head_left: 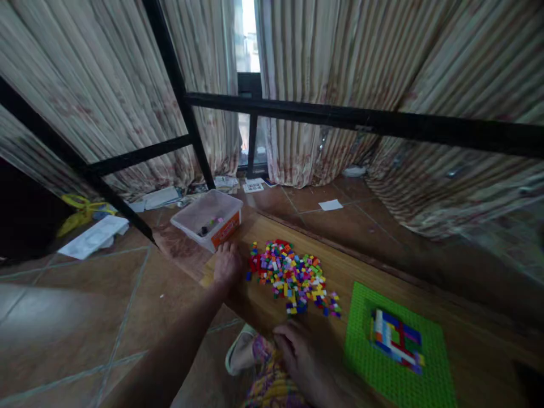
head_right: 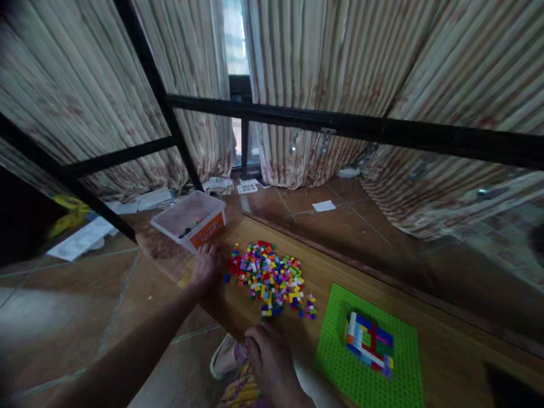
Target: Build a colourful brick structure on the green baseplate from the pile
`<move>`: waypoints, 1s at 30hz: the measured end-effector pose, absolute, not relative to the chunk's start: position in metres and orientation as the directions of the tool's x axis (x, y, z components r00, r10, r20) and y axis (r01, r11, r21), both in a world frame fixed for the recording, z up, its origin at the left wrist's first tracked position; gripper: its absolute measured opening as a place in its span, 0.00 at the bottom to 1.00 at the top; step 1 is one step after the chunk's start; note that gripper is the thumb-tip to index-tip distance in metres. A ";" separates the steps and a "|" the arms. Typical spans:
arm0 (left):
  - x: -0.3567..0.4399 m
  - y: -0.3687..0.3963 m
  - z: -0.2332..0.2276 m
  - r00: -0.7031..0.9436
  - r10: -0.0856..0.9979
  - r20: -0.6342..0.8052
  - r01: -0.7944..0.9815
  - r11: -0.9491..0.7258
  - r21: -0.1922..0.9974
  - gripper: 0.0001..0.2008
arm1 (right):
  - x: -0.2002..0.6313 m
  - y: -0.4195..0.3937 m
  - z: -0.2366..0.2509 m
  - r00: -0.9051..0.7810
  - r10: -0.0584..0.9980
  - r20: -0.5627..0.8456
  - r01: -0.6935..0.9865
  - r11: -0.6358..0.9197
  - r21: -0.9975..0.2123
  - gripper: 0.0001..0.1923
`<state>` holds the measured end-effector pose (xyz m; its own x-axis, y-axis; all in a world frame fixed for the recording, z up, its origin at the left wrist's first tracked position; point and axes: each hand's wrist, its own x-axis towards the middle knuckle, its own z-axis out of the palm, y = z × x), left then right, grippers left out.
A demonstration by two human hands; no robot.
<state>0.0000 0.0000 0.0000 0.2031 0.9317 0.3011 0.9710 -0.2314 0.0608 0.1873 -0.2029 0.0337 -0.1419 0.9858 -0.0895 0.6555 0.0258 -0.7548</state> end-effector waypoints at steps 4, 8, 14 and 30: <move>0.003 0.001 -0.001 0.210 0.923 0.322 0.967 -0.245 0.070 0.13 | 0.190 -0.186 0.037 -0.068 0.995 -0.074 0.649 -0.012 -0.760 0.12; 0.003 0.003 -0.001 0.178 0.927 0.330 0.969 -0.223 0.104 0.16 | 0.190 -0.171 0.045 0.028 0.999 -0.041 0.622 -0.050 -0.782 0.11; 0.003 0.006 0.001 0.165 0.942 0.293 0.974 -0.203 0.103 0.19 | 0.202 -0.174 0.038 0.188 0.975 0.122 0.525 0.006 -0.851 0.09; 0.005 0.007 0.000 0.170 0.941 0.293 0.976 -0.203 0.085 0.20 | 0.232 -0.145 -0.005 0.643 0.719 0.264 0.510 -0.144 -0.848 0.25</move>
